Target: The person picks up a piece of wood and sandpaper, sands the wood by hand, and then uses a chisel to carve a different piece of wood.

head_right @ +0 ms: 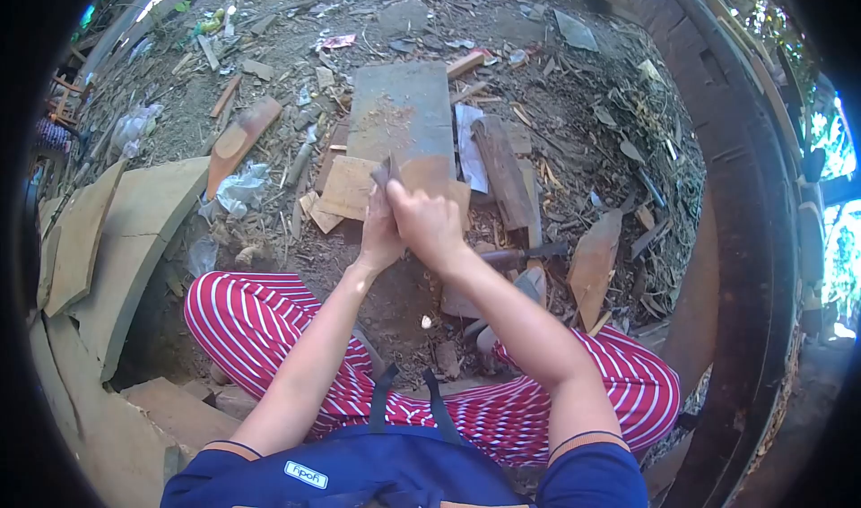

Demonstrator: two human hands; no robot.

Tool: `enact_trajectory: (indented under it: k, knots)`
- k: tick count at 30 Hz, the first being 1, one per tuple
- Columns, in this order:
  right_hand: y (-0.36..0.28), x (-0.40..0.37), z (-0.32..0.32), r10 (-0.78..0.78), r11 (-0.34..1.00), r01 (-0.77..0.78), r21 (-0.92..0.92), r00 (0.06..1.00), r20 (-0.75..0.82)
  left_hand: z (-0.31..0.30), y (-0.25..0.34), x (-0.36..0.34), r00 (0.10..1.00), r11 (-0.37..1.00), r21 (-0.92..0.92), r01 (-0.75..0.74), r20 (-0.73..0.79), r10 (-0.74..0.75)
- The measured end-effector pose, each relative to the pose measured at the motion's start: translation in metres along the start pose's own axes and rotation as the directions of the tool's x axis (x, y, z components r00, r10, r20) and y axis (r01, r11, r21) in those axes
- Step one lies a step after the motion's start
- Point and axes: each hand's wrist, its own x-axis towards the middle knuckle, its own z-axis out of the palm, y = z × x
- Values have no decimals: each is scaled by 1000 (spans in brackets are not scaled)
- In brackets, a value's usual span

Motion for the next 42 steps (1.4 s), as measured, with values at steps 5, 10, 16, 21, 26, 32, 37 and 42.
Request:
enact_trajectory:
  k: [5,10,16,21,26,32,37,42]
  knots:
    - [26,50,2,230,970,-227,88,973,-24,-23,15,7,996,994,-88,67,71,-61]
    - [-16,-5,4,30,993,-27,113,999,-23,-20,13,2,997,968,-244,63,63,-49]
    - [20,56,5,176,983,-166,76,972,-158,-23,18,6,995,993,-81,82,71,-77]
    - [-15,-22,10,-61,997,66,37,991,-121,-26,15,3,999,991,-133,-1,39,6]
    - [37,38,12,288,957,-287,34,937,-197,-26,21,8,990,994,-36,105,99,-101]
    - [4,-13,21,-1,1000,9,24,949,-314,-9,4,0,993,994,107,34,107,-46]
    - [63,28,8,497,868,-490,87,859,-123,-28,27,10,991,995,-3,95,95,-94]
    - [97,27,54,573,735,-444,512,811,-119,-54,33,21,955,986,-65,156,264,-133]
